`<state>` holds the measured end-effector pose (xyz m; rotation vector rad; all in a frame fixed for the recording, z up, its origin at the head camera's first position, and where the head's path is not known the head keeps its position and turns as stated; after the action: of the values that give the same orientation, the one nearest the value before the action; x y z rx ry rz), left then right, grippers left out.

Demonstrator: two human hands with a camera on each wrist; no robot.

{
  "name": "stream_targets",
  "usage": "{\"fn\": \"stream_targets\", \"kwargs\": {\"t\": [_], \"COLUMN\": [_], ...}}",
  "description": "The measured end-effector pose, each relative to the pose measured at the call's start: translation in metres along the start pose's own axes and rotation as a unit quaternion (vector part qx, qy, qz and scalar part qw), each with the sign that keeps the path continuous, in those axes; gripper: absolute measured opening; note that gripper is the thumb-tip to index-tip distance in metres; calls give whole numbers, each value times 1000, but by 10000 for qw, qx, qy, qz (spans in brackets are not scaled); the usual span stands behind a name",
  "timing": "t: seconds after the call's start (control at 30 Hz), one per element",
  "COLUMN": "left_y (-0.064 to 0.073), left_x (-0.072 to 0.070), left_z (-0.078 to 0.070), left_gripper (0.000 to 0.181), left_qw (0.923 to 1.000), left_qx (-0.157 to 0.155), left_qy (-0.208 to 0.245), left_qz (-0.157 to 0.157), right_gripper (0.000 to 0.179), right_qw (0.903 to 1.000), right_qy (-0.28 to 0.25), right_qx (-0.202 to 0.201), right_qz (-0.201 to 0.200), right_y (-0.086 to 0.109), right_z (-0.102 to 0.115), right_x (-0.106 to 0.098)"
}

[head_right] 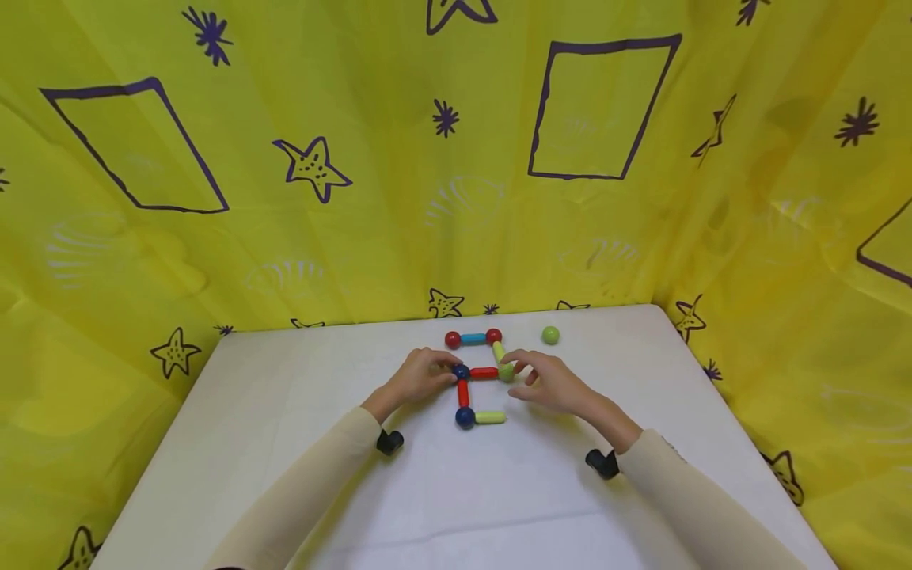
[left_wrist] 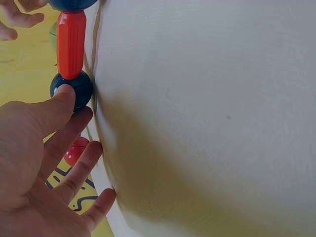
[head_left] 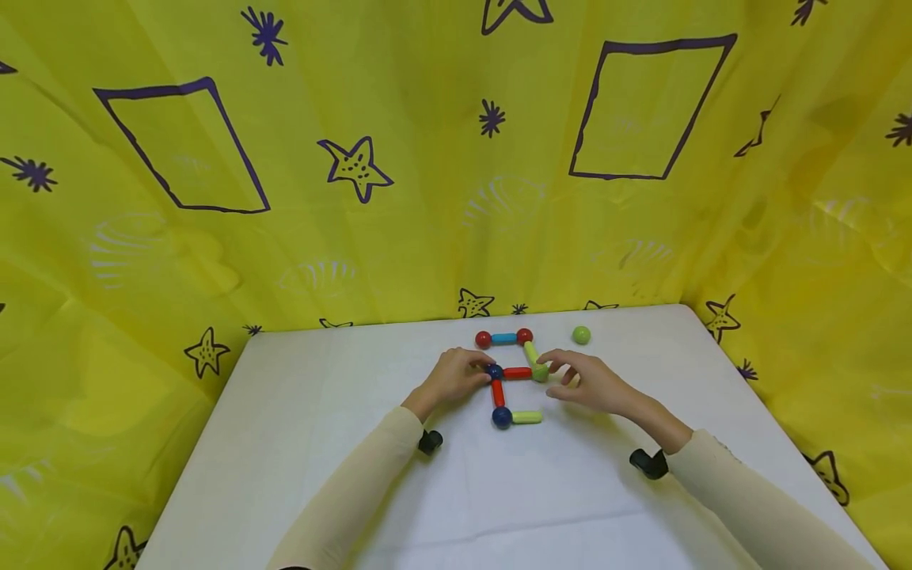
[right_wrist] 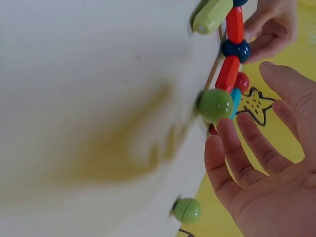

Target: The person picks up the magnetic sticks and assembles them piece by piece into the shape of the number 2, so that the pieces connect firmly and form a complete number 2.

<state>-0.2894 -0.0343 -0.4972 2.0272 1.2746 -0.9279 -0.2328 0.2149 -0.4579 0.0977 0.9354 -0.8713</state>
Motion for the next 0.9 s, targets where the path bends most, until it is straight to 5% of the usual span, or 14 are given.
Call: {"fn": "stream_targets", "kwargs": {"t": [0.5, 0.9], "left_y": [-1, -1], "left_x": [0, 1], "left_z": [1, 1], "left_gripper": [29, 29], "left_qw": [10000, 10000], "left_qx": [-25, -56], "left_qy": [-34, -53], "left_qz": [-32, -37], "right_gripper": [49, 48], "right_qw": [9929, 9814], "right_qy": [617, 642], "right_qx": [384, 1168], "right_qz": [-946, -1379], "right_y": [5, 3], "right_z": [-40, -79], "right_x": [-41, -45]}}
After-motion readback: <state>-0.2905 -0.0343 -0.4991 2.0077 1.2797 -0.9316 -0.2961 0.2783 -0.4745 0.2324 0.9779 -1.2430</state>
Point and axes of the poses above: each hand's wrist, its own y-axis away from the middle knuckle, its own x-axis out of the palm, z = x × y, the point moved 4 cm from there along -y, towards the middle knuckle, and after that the axes turned 14 degrees about -x, right-handed, at the moved point
